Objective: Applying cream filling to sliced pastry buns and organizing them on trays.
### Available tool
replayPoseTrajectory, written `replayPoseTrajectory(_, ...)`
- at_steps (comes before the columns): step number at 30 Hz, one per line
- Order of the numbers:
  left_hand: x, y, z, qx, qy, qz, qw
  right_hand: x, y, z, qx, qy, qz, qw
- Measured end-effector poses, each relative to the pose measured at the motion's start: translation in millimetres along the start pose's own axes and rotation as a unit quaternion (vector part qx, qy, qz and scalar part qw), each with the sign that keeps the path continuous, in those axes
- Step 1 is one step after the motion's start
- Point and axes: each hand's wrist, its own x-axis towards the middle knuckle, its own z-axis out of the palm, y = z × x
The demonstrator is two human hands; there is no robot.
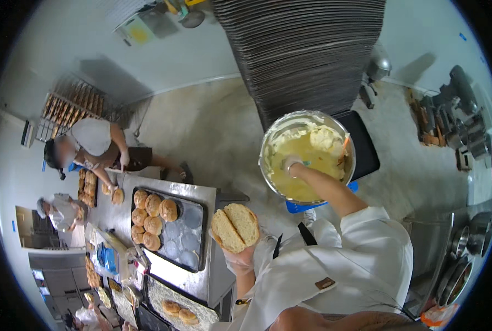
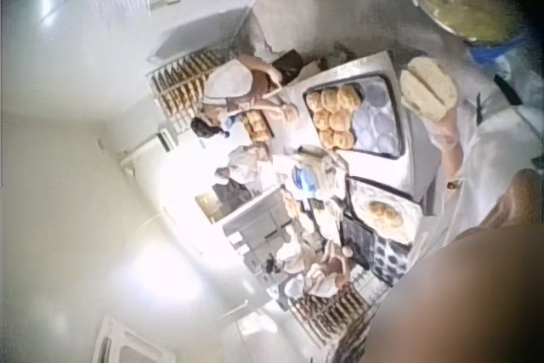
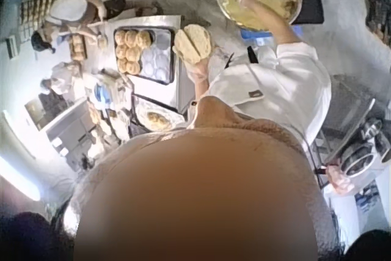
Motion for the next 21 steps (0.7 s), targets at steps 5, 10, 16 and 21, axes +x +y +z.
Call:
replayPoseTrajectory(5, -15.8, 16.2, -17.9, -0.245, -0.033, -0.050, 0.968, -27.2, 14.4, -8.3, 0.106, -0.016, -0.040, 0.993)
replayPoseTrajectory(10, 20.9, 11.5, -17.8, -0.197, 0.003, -0.034, 0.980, -147.8, 24.7, -127.5, 0.497, -0.011, 0.009, 0.867)
replayPoseTrajectory(16, 49.5, 10.0, 21.6, -0.228, -0.040, -0.125, 0.965, -193.4, -25.8, -183.5, 0.513, 0.185, -0.180, 0.819)
replayPoseTrajectory(21, 46.3, 24.6, 32.6, -0.237, -0.068, -0.112, 0.963, -215.4, -71.5, -230.8, -0.005, 0.382, -0.288, 0.878)
